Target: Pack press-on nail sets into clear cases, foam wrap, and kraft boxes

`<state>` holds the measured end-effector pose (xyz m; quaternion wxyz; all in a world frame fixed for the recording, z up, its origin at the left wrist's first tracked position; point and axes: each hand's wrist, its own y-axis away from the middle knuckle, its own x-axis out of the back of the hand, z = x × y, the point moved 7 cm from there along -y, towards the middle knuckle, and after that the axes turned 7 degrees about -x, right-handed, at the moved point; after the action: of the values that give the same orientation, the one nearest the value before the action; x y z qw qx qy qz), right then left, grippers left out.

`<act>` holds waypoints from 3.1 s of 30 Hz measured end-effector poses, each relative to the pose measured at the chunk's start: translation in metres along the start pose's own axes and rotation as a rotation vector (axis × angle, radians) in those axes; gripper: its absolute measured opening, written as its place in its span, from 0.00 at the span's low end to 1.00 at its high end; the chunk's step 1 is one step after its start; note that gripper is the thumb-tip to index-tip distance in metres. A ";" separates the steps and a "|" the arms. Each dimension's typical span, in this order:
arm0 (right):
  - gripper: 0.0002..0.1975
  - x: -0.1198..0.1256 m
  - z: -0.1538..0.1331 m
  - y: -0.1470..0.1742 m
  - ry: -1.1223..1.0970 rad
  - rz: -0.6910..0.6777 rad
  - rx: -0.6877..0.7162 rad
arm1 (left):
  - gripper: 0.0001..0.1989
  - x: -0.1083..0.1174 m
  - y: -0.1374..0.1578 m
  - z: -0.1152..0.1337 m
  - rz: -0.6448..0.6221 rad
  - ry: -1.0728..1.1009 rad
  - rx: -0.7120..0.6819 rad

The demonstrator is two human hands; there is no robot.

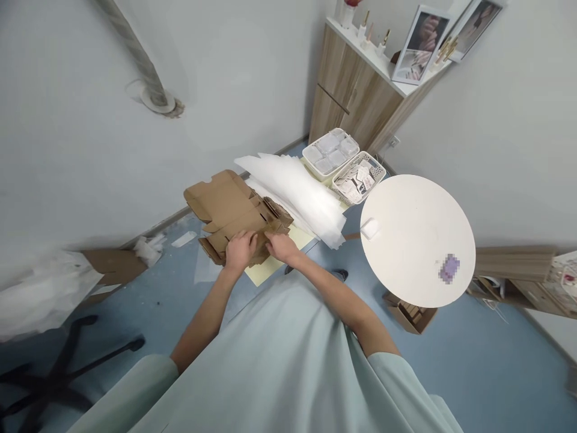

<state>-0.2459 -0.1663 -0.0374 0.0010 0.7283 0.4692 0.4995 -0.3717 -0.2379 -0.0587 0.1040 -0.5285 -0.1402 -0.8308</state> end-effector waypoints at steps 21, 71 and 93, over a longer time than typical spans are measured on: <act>0.35 -0.009 -0.016 0.014 0.268 -0.132 -0.073 | 0.20 0.134 0.039 0.049 0.402 0.170 -0.101; 0.20 -0.004 0.636 0.357 -0.883 0.758 -1.175 | 0.32 -0.386 -0.049 0.519 -0.855 -0.261 -1.094; 0.48 0.038 0.611 0.267 -0.672 0.431 -0.815 | 0.20 -0.350 -0.092 0.476 -0.748 0.080 -0.535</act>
<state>0.3840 -0.0044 -0.1905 0.3290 0.8672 0.0535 0.3699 0.1499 0.0206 -0.1966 -0.3378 -0.4173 -0.0980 -0.8379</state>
